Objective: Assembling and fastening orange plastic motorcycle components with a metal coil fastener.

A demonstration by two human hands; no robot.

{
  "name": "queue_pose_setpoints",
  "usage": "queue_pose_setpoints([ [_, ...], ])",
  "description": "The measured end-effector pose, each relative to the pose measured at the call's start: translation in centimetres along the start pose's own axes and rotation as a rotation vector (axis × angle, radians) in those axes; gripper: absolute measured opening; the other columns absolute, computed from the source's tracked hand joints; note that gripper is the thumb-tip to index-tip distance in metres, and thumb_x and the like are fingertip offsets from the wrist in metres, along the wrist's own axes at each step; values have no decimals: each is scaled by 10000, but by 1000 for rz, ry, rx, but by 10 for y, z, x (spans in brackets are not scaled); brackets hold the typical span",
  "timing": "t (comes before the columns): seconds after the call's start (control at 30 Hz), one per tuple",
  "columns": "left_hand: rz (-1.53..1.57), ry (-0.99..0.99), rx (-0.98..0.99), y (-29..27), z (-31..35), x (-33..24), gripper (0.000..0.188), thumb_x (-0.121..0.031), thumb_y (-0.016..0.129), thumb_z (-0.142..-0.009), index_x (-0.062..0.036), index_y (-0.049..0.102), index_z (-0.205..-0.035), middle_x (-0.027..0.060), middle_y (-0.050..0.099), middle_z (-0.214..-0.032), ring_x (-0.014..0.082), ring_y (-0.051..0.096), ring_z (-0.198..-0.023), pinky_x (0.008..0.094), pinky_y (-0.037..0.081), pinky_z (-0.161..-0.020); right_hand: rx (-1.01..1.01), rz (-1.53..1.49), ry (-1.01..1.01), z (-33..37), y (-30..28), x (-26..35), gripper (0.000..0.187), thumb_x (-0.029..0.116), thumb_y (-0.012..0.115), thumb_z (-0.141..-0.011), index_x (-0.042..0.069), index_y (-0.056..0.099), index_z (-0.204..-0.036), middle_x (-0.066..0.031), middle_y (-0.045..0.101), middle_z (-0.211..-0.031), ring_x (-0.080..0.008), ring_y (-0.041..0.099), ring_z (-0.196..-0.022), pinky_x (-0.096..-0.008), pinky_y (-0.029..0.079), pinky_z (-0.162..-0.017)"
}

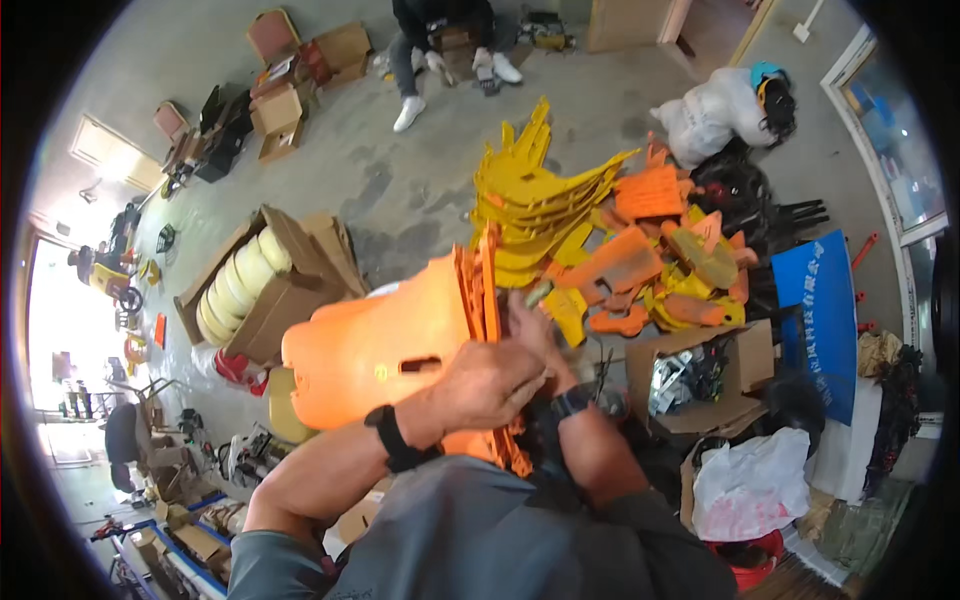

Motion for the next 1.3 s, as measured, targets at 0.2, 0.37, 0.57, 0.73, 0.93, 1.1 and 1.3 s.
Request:
queue_pose_setpoints([
  [0.2, 27, -119, -140, -57, 7, 11, 90, -72, 665, -843, 8, 647, -878, 123, 628, -715, 243, 641, -629, 331, 495, -576, 285, -242, 9, -23, 28, 12, 290, 329, 421, -1034, 68, 524, -960, 35, 312, -561, -85, 291, -430, -233, 272, -417],
  [0.37, 148, -494, -423, -156, 46, -2, 112, -42, 638, -863, 49, 665, -924, 29, 648, -751, 84, 559, -632, 228, 457, -608, 661, -280, 124, -34, 133, 34, 298, 311, 408, -1035, 40, 529, -1016, 25, 331, -563, -81, 306, -439, -245, 282, -425],
  [0.57, 180, -369, -788, -261, 121, -15, 172, -24, 495, -911, 97, 610, -952, 51, 475, -626, 150, 451, -591, 330, 448, -659, 844, 1, 98, -33, 266, 22, 346, 307, 391, -1039, -15, 515, -1031, -2, 380, -564, -147, 457, -511, -317, 460, -570],
  [0.73, 138, -363, -907, -309, 192, -19, 228, -106, 486, -938, 6, 505, -741, -4, 326, -609, 140, 346, -603, 324, 382, -671, 993, 99, 146, -25, 346, -22, 325, 276, 388, -1037, -24, 510, -1012, 14, 345, -573, -136, 426, -509, -352, 523, -627],
  [0.93, -268, -135, -851, -385, 232, -20, 137, -86, 516, -948, 7, 534, -848, 41, 437, -675, 160, 461, -653, 325, 444, -735, 1067, -20, 160, -32, 423, -41, 289, 282, 452, -1009, 1, 515, -981, -4, 371, -583, -145, 429, -509, -358, 487, -577],
  [1.1, 279, -12, -1036, -389, 216, -26, 97, -132, 589, -876, -58, 587, -813, -8, 412, -515, 146, 397, -441, 326, 477, -553, 1162, 73, 128, -33, 458, -1, 298, 314, 368, -1041, 54, 482, -949, 14, 355, -584, -150, 367, -463, -324, 404, -515],
  [1.3, 249, -43, -1077, -385, 188, -48, 56, -65, 604, -861, -35, 604, -813, 12, 505, -610, 98, 405, -451, 278, 410, -484, 1114, 153, 33, -25, 447, 39, 218, 279, 393, -1029, 94, 474, -947, 23, 307, -567, -119, 308, -462, -302, 330, -468],
])
Point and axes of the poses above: each hand's wrist, its own z-axis away from the middle knuckle, its own y-axis out of the palm, x = y × z, the point moved 2 cm from there along -z, towards the middle knuckle
